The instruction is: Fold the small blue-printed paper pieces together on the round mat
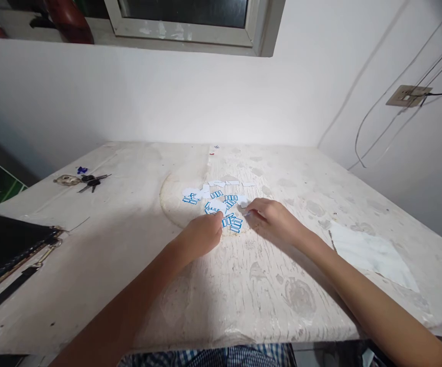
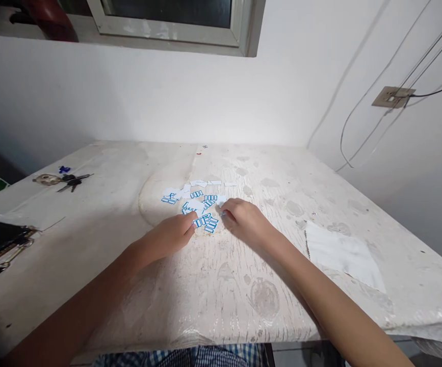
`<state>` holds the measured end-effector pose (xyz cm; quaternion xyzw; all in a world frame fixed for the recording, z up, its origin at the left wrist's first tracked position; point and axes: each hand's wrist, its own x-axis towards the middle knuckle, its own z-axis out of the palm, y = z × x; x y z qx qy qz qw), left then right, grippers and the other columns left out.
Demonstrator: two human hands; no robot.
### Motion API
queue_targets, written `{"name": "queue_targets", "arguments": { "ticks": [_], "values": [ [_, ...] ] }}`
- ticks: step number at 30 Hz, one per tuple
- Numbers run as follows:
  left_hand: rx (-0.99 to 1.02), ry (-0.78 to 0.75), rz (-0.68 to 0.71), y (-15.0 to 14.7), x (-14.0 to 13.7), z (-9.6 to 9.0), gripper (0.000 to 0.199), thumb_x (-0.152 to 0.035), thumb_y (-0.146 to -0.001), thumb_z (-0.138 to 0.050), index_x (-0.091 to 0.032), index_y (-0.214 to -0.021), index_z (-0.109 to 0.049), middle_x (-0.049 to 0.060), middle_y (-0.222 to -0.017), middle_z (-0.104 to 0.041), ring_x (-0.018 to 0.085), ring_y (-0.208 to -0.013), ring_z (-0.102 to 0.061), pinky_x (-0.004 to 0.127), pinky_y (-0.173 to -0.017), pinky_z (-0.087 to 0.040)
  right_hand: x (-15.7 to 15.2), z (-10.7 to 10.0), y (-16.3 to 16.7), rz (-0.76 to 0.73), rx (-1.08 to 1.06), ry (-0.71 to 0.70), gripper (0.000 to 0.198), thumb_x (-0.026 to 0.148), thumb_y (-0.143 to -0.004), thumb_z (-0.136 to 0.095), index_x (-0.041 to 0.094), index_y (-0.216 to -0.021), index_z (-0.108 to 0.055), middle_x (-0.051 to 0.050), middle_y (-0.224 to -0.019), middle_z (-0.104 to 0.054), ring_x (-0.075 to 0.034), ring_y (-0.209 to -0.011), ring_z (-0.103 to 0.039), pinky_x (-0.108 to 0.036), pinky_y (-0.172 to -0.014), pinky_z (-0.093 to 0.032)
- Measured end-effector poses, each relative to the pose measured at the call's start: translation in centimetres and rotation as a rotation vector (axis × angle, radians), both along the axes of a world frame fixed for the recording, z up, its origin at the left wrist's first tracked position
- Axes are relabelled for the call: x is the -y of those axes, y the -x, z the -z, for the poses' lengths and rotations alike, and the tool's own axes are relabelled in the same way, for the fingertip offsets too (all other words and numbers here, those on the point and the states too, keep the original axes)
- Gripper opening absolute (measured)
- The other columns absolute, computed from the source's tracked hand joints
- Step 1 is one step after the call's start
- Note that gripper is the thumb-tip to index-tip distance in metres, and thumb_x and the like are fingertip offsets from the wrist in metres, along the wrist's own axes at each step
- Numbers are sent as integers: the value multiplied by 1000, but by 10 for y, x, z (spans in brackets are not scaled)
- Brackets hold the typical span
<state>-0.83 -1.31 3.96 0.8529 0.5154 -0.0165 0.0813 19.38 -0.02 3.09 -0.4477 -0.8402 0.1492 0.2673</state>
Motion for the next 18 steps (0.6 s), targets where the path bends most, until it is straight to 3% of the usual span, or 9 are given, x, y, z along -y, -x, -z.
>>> {"name": "queue_targets", "arguments": {
  "ticks": [2, 4, 7, 13, 18],
  "values": [
    [-16, 16, 2, -1, 0, -1, 14, -18, -88, -29, -16, -83, -43, 2, -65, -53, 13, -54, -50, 24, -48, -27, 1, -4, 2, 38, -219, 124, 17, 17, -78, -44, 17, -81, -61, -7, -87, -61, -15, -74, -56, -31, -64, -43],
    [-18, 30, 3, -2, 1, -2, 14, -18, -87, -29, -16, -84, -42, 2, -66, -53, 13, -54, -50, 24, -48, -27, 3, -5, 7, 17, -443, 360, 13, 21, -77, -47, 17, -79, -59, -5, -77, -61, -13, -65, -55, -30, -59, -44],
    [-7, 42, -3, -1, 1, -3, 12, -18, -86, -31, -16, -84, -42, 2, -65, -53, 13, -54, -50, 24, -48, -28, 8, 5, 17, -14, -620, 589, 9, 24, -74, -53, 17, -75, -56, -2, -63, -58, -12, -57, -53, -29, -55, -43],
    [62, 52, 35, 5, 2, 4, 16, -28, -83, -39, -15, -90, -42, 4, -73, -55, 16, -62, -52, 25, -50, -31, 10, 33, 36, 94, -490, 358, 14, 25, -77, -47, 17, -77, -58, -2, -67, -57, -11, -58, -49, -26, -53, -40],
    [5, -37, 57, 1, 0, 8, 19, -24, -89, -27, -15, -84, -43, 4, -67, -53, 17, -60, -52, 27, -50, -29, 13, 26, 37, 127, -259, 79, 14, 20, -77, -47, 18, -84, -59, -4, -83, -58, -14, -70, -51, -27, -61, -40]
  ]
}}
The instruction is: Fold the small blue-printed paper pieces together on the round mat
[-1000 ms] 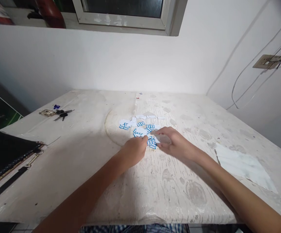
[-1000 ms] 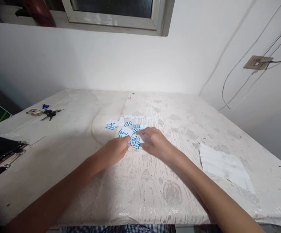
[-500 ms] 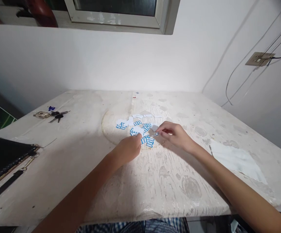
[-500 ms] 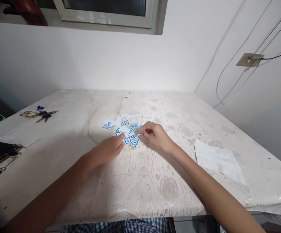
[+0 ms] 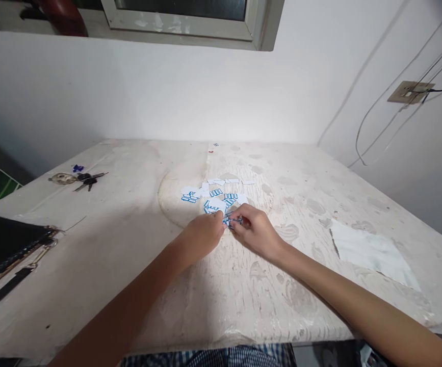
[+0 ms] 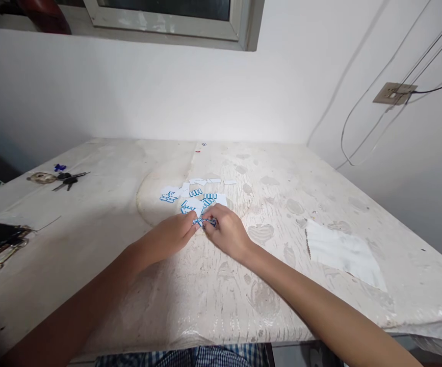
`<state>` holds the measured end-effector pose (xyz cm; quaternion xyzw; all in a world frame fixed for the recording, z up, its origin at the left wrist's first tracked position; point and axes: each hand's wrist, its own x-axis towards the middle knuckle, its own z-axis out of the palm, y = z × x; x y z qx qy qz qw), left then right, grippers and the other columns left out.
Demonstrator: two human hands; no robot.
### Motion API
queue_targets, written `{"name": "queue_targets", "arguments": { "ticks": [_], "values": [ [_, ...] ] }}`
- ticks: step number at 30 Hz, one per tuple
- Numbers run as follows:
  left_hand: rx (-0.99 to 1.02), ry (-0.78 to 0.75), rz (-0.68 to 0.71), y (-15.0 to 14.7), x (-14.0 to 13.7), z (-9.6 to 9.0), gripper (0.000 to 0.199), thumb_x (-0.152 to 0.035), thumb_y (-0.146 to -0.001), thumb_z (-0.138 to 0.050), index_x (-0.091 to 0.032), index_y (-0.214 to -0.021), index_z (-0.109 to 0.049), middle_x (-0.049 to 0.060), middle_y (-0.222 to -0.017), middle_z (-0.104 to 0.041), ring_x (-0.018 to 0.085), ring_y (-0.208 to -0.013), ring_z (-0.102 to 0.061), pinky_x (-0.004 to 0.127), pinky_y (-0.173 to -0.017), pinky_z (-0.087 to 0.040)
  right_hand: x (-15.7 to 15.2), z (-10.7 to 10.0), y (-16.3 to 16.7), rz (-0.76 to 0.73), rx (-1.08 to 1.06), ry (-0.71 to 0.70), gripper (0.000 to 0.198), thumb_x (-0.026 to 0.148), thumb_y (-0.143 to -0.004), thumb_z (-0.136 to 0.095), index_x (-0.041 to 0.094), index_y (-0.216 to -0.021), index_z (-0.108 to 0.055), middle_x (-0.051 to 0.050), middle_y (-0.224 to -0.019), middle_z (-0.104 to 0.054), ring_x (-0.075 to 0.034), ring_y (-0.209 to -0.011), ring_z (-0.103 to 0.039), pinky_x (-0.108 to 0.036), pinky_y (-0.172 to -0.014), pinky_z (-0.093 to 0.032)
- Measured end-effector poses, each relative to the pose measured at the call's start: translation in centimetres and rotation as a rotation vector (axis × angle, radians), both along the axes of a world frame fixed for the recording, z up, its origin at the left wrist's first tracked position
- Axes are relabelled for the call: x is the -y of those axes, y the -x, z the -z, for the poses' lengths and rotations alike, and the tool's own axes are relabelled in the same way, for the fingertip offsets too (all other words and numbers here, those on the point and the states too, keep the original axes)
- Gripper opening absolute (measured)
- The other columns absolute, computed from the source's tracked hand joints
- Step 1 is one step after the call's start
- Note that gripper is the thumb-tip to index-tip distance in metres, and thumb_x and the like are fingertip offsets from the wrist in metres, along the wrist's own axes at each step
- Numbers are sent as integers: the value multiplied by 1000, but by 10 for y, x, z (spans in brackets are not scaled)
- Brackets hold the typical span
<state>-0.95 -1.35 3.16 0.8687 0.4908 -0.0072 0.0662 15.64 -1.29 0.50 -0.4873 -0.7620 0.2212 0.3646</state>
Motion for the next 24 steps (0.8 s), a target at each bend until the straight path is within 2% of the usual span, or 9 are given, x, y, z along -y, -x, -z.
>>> {"name": "queue_targets", "arguments": {
  "ticks": [3, 7, 9, 12, 15, 18, 21, 24],
  "values": [
    [-50, -34, -9, -2, 0, 0, 17, -17, -88, -27, -15, -84, -44, 4, -65, -53, 16, -59, -52, 27, -51, -29, -1, -10, -12, 7, 165, -68, 19, 25, -76, -53, 20, -94, -56, -5, -92, -56, -17, -81, -52, -29, -66, -40],
    [-75, -38, -1, -2, 0, -2, 17, -13, -87, -29, -15, -83, -45, 4, -65, -53, 16, -58, -51, 27, -51, -29, -2, -19, -25, -195, 403, -50, 21, 25, -74, -58, 18, -94, -59, -8, -95, -56, -20, -88, -52, -31, -71, -41],
    [-95, -32, -4, -2, 0, -4, 17, -12, -87, -28, -14, -83, -45, 4, -65, -53, 15, -58, -51, 27, -51, -29, -2, -22, -25, -263, 456, -64, 13, 20, -78, -51, 17, -87, -60, -8, -89, -56, -19, -84, -53, -30, -69, -40],
    [-98, -3, -37, -2, 0, -6, 16, -13, -87, -28, -14, -85, -44, 4, -66, -53, 16, -58, -51, 27, -50, -27, 0, -26, -25, -256, 447, -69, 20, 16, -82, -42, 17, -73, -59, -5, -76, -56, -14, -69, -50, -27, -61, -37],
    [-92, 19, -53, -2, 1, -8, 16, -15, -87, -29, -15, -85, -44, 4, -66, -53, 16, -58, -51, 27, -50, -27, 0, -26, -27, -159, 299, 20, 18, 18, -81, -41, 18, -74, -57, -1, -64, -54, -11, -56, -46, -26, -54, -34],
    [-105, 7, -39, -2, 1, -9, 17, -15, -87, -28, -15, -83, -45, 4, -65, -54, 16, -58, -52, 27, -51, -27, -2, -21, -28, -189, -45, 271, 12, 23, -81, -44, 18, -75, -53, -1, -63, -56, -11, -55, -51, -26, -52, -39],
    [-114, -14, -32, -2, 1, -9, 19, -13, -86, -28, -15, -84, -46, 5, -65, -54, 17, -58, -52, 27, -52, -28, -2, -17, -25, -263, -394, 509, 10, 27, -78, -52, 17, -74, -52, -4, -69, -61, -15, -67, -60, -30, -62, -47],
    [-122, -40, -19, -2, 1, -9, 20, -14, -86, -28, -15, -85, -48, 5, -66, -55, 18, -59, -53, 28, -53, -28, -2, -18, -21, -282, -562, 637, 15, 30, -74, -58, 15, -73, -56, -7, -73, -64, -17, -73, -63, -36, -73, -49]
  ]
}}
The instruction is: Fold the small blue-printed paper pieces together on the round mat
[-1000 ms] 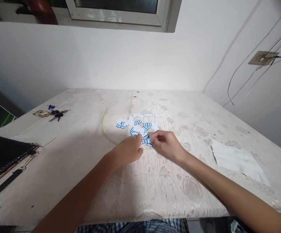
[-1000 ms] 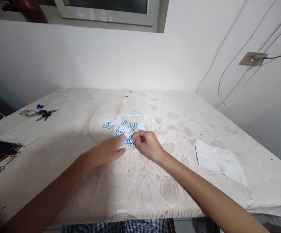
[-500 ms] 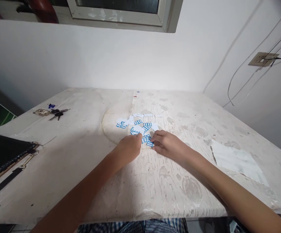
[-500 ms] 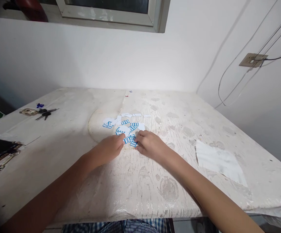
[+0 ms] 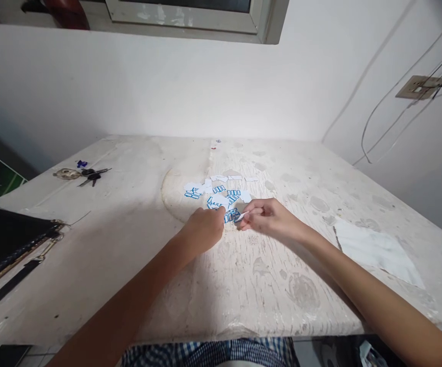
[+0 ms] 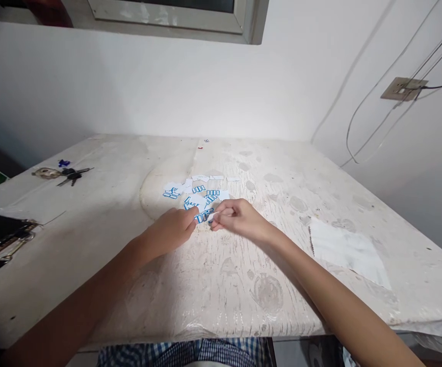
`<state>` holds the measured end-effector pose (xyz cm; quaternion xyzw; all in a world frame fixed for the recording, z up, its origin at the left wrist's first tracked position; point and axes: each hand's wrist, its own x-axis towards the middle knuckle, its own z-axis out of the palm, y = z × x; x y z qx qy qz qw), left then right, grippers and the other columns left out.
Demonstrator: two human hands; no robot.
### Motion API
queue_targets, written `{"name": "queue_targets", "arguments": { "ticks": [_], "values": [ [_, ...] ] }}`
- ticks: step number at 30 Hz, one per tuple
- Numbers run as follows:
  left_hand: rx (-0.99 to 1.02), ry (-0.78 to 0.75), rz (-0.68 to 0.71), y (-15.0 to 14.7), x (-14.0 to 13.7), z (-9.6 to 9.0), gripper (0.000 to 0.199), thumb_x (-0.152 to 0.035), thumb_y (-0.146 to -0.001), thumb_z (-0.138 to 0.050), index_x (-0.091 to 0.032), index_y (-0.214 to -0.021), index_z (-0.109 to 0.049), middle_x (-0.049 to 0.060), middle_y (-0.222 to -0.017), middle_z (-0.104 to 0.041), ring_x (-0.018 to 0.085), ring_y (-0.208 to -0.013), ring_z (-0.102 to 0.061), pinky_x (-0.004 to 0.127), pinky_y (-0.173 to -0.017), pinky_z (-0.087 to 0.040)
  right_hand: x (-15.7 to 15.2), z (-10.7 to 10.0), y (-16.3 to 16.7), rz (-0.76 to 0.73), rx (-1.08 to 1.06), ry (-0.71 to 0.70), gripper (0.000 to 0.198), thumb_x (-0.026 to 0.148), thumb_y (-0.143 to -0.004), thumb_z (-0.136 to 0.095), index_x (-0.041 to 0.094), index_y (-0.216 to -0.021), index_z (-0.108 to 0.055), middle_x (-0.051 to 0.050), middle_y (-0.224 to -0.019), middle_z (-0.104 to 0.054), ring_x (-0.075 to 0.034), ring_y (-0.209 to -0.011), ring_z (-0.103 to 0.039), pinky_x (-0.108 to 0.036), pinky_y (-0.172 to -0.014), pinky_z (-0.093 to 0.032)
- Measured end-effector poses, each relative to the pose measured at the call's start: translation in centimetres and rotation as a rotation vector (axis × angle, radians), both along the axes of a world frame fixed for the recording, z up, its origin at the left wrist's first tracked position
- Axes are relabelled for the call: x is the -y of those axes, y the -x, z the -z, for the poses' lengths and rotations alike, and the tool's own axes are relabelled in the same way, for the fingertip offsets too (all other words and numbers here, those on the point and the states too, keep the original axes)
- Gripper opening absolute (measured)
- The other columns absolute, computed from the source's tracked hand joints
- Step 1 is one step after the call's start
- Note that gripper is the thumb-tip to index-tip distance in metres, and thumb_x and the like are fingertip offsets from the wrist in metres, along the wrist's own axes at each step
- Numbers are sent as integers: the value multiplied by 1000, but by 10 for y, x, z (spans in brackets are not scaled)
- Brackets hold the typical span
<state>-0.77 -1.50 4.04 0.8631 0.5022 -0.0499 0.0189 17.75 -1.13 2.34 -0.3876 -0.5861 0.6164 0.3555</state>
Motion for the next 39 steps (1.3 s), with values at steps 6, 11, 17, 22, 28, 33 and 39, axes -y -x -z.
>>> {"name": "queue_targets", "arguments": {
  "ticks": [6, 11, 17, 22, 28, 33, 39],
  "values": [
    [97, 7, -2, 2, -2, 5, 19, -17, -86, -30, -16, -85, -49, 4, -65, -55, 16, -57, -50, 27, -52, -27, -3, 1, 1, 89, 100, -157, 14, 28, -73, -60, 17, -82, -58, -2, -67, -60, -12, -60, -55, -27, -55, -44],
    [302, 88, 11, 5, -6, 11, 19, -22, -86, -31, -17, -80, -48, 1, -63, -50, 13, -53, -45, 25, -49, -25, -1, 7, 0, 73, 282, -369, 11, 24, -77, -54, 18, -84, -59, -1, -68, -58, -8, -52, -46, -25, -50, -38],
    [432, 188, 51, 8, -6, 12, 10, -19, -82, -35, -18, -76, -43, -2, -59, -44, 10, -51, -38, 24, -48, -25, 1, 13, 5, 55, 430, -678, 20, 16, -80, -44, 19, -85, -63, -4, -83, -56, -11, -65, -49, -26, -56, -39],
    [413, 278, 42, 10, -4, 12, 10, -26, -81, -40, -18, -80, -43, -2, -60, -45, 10, -51, -39, 24, -48, -26, 2, 24, 17, 104, 456, -771, 15, 15, -82, -44, 18, -82, -58, -3, -77, -54, -12, -68, -49, -26, -60, -40],
    [389, 153, 44, 5, -3, 11, 18, -21, -87, -29, -17, -83, -46, 0, -61, -48, 11, -52, -42, 24, -49, -28, 1, 21, 14, 237, 599, -801, 17, 20, -84, -44, 19, -96, -55, -5, -89, -54, -14, -71, -51, -28, -63, -42],
    [324, -2, -148, 11, -13, 2, 20, -20, -88, -28, -16, -89, -47, 3, -63, -49, 14, -56, -46, 26, -52, -30, -8, 12, -3, -39, 672, -839, 27, 25, -79, -53, 19, -105, -57, -10, -114, -53, -23, -105, -48, -38, -85, -42],
    [314, -77, -215, 15, -20, 0, 18, -17, -87, -27, -16, -88, -45, 3, -64, -48, 14, -56, -45, 26, -51, -29, -5, 1, -8, -234, 683, -853, 24, 12, -82, -43, 20, -93, -62, -7, -95, -59, -20, -94, -53, -35, -77, -45]
  ]
}}
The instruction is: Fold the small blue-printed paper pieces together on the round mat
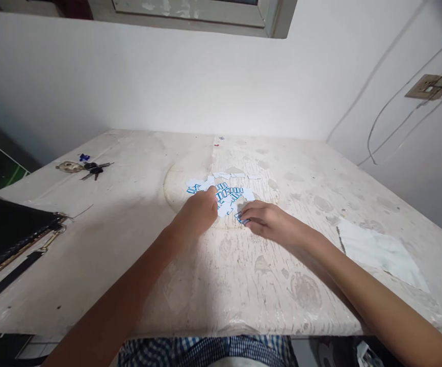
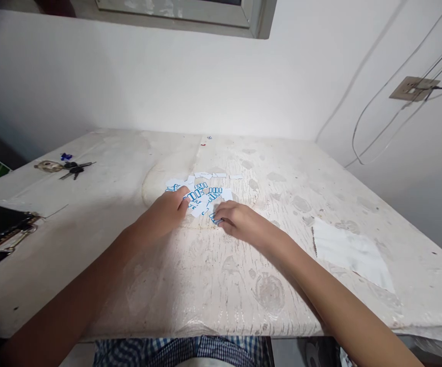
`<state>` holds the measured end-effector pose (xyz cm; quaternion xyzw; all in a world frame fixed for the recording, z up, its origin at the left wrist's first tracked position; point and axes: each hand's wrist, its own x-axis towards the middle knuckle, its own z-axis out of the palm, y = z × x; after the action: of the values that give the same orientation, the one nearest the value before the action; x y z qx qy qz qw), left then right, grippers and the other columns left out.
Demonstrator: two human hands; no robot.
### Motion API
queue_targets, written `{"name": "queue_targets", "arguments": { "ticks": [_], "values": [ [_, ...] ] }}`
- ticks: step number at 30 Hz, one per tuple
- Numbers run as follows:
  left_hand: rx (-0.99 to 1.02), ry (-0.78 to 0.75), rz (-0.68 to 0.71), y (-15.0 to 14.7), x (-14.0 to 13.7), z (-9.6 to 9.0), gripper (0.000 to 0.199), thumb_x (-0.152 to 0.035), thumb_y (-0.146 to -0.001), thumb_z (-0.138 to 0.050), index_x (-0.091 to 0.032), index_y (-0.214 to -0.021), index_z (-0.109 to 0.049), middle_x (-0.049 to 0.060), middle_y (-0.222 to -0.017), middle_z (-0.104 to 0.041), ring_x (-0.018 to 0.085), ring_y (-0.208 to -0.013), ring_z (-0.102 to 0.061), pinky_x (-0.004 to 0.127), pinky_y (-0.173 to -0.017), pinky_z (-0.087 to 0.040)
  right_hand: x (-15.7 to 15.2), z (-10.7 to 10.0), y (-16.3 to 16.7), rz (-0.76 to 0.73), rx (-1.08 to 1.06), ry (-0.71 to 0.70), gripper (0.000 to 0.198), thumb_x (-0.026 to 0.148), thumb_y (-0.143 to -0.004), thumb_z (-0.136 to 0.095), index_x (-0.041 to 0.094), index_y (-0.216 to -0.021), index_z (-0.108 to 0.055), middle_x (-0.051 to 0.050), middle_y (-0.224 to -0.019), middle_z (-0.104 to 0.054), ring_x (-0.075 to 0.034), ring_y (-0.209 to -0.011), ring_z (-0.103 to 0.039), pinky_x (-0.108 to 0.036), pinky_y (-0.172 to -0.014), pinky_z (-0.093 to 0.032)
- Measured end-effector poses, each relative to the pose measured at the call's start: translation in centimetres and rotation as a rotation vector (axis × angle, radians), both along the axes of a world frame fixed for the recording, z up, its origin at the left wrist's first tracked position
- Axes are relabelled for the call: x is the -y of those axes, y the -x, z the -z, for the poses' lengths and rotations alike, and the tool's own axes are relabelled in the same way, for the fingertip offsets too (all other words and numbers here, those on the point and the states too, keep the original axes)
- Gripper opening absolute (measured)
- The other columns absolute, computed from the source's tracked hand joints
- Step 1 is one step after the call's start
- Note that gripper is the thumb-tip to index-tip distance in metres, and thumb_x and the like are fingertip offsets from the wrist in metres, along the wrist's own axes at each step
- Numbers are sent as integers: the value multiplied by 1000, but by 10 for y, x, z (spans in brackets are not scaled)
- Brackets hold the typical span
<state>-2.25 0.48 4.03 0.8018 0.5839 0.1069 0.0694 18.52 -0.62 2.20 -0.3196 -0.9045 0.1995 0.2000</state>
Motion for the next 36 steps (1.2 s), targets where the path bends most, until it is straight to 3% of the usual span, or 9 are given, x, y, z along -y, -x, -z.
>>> {"name": "queue_targets", "arguments": {
  "ticks": [3, 6, 8, 13, 19, 22, 29, 36],
  "values": [
    [43, 87, 56, -2, 5, 2, 18, -19, -86, -28, -17, -82, -45, 1, -59, -46, 12, -50, -41, 26, -47, -27, 0, -2, -2, 102, -50, -59, 25, 15, -84, -40, 20, -85, -64, -6, -85, -57, -17, -78, -53, -32, -68, -43],
    [65, 190, 134, -4, 10, 1, 19, -23, -84, -29, -18, -75, -45, 0, -58, -44, 11, -47, -37, 26, -45, -25, -2, -3, -5, 218, -223, -92, 20, 18, -81, -46, 21, -84, -66, -6, -89, -55, -17, -80, -52, -34, -70, -42],
    [57, 241, 177, -5, 13, 0, 20, -25, -83, -30, -18, -72, -45, 0, -58, -43, 11, -47, -36, 26, -45, -25, -2, -7, -4, 243, -365, 36, 15, 21, -78, -51, 22, -80, -66, -5, -84, -59, -17, -79, -53, -35, -71, -43],
    [33, 268, 231, -6, 15, 4, 23, -28, -85, -29, -18, -75, -47, -1, -57, -45, 11, -47, -36, 26, -47, -24, 5, -16, 3, 225, -556, 509, 9, 25, -70, -62, 18, -74, -66, -3, -72, -62, -13, -65, -53, -30, -58, -41],
    [41, 231, 218, -10, 16, 8, 20, -26, -85, -29, -18, -79, -46, 0, -62, -49, 10, -49, -39, 24, -46, -23, 3, -11, 5, 201, -619, 732, 22, 20, -62, -68, 17, -84, -67, -1, -71, -60, -11, -64, -52, -26, -55, -40],
    [30, 225, 218, -10, 17, 8, 19, -25, -85, -29, -18, -79, -45, 1, -63, -49, 11, -49, -41, 25, -46, -23, 2, -5, 7, 201, -592, 744, 29, 24, -62, -69, 16, -89, -66, -3, -75, -59, -11, -66, -51, -25, -55, -41],
    [-22, 210, 220, -11, 18, 5, 14, -21, -85, -30, -18, -81, -42, -1, -61, -47, 10, -47, -41, 25, -46, -23, 1, 9, 15, 377, -738, 650, 20, 32, -70, -61, 15, -82, -61, 0, -62, -49, -7, -48, -38, -23, -42, -30],
    [-42, 235, 262, -6, 21, 8, 5, -20, -78, -35, -19, -82, -39, -1, -61, -46, 11, -47, -38, 25, -45, -23, 8, 18, 23, 377, -568, 383, 11, 24, -75, -53, 17, -69, -58, -3, -70, -58, -12, -63, -51, -26, -55, -39]
  ]
}}
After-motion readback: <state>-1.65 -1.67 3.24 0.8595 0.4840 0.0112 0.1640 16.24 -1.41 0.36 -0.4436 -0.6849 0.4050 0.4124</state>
